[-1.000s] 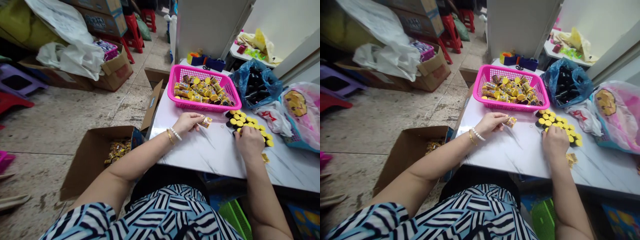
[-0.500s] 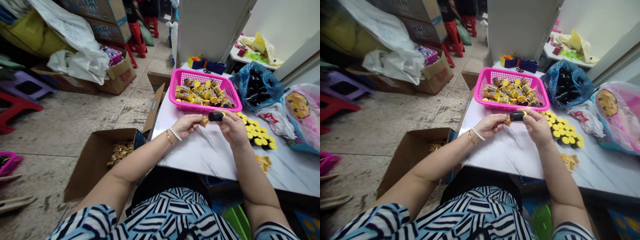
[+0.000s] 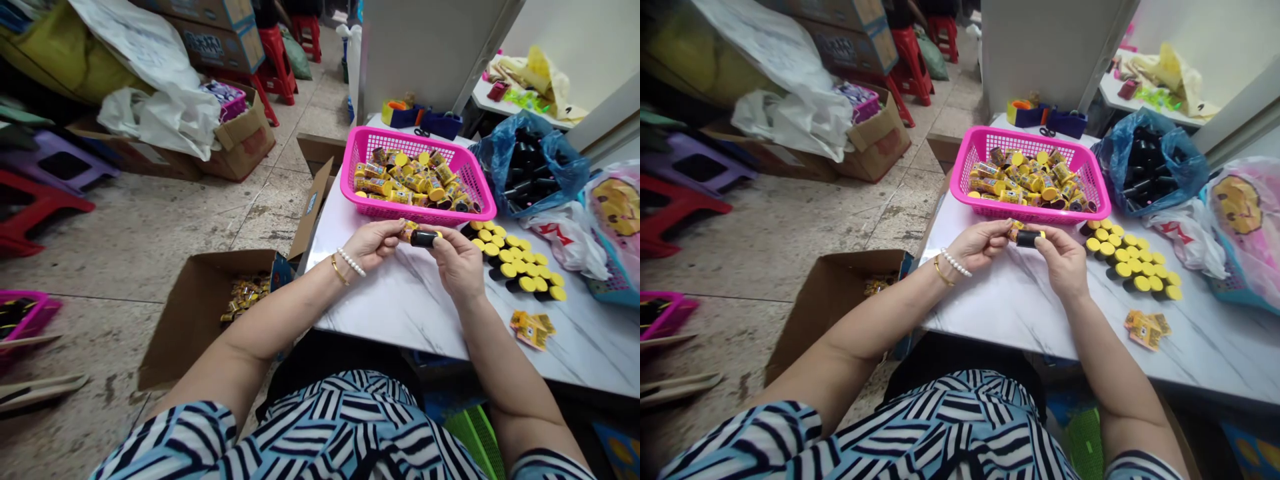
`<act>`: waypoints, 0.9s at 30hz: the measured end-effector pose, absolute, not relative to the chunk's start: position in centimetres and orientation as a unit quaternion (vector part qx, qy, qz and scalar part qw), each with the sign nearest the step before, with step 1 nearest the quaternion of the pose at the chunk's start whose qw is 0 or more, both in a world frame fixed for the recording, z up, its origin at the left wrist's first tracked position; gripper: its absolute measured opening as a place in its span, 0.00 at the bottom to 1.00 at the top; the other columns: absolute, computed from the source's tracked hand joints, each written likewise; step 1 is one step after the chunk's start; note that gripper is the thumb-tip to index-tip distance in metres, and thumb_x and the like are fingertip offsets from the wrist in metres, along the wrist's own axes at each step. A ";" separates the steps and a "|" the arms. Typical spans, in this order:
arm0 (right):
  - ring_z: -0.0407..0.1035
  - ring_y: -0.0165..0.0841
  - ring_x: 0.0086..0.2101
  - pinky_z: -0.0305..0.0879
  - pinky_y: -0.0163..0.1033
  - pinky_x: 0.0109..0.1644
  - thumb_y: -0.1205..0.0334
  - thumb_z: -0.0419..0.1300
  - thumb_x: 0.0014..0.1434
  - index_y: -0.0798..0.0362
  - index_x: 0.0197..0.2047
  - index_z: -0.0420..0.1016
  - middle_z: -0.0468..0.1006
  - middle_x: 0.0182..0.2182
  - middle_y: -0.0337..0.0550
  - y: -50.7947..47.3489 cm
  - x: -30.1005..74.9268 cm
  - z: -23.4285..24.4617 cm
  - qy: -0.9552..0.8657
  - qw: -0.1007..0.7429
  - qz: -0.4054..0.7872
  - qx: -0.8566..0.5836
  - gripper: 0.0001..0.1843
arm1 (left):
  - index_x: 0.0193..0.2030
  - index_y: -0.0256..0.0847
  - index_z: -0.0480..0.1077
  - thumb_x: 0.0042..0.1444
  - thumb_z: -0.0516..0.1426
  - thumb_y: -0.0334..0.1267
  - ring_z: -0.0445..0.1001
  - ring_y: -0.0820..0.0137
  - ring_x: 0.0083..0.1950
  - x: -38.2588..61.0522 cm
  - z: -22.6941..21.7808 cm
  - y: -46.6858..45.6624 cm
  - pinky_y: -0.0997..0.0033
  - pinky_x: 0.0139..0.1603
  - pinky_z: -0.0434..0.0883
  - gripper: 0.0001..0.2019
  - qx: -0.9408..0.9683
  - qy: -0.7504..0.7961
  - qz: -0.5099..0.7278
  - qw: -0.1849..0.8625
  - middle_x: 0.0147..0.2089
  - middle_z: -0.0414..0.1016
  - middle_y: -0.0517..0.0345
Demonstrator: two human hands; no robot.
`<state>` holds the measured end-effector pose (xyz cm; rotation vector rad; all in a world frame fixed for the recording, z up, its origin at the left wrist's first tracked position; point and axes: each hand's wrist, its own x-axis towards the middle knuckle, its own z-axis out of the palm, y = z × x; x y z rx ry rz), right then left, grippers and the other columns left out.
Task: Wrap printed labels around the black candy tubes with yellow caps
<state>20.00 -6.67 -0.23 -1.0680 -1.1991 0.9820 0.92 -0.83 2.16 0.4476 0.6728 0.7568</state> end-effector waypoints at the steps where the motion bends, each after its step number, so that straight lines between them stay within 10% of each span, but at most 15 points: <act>1: 0.81 0.40 0.49 0.77 0.53 0.61 0.49 0.70 0.61 0.48 0.50 0.81 0.86 0.48 0.45 -6.6 20.0 -0.4 -0.502 0.593 0.421 -0.467 0.17 | 0.33 0.32 0.71 0.65 0.63 0.29 0.53 0.89 0.17 0.9 2.2 -0.9 0.89 0.13 0.44 0.09 0.211 0.316 0.359 0.852 0.27 0.70 0.62; 27: 0.81 0.34 0.40 0.78 0.42 0.51 0.55 0.67 0.64 0.49 0.51 0.77 0.85 0.43 0.44 -7.8 18.8 0.0 -0.597 0.587 0.249 -0.487 0.14 | 0.37 0.31 0.72 0.66 0.61 0.30 0.59 0.87 0.16 1.0 1.4 -1.2 0.87 0.14 0.48 0.06 0.283 0.299 0.377 0.829 0.32 0.79 0.53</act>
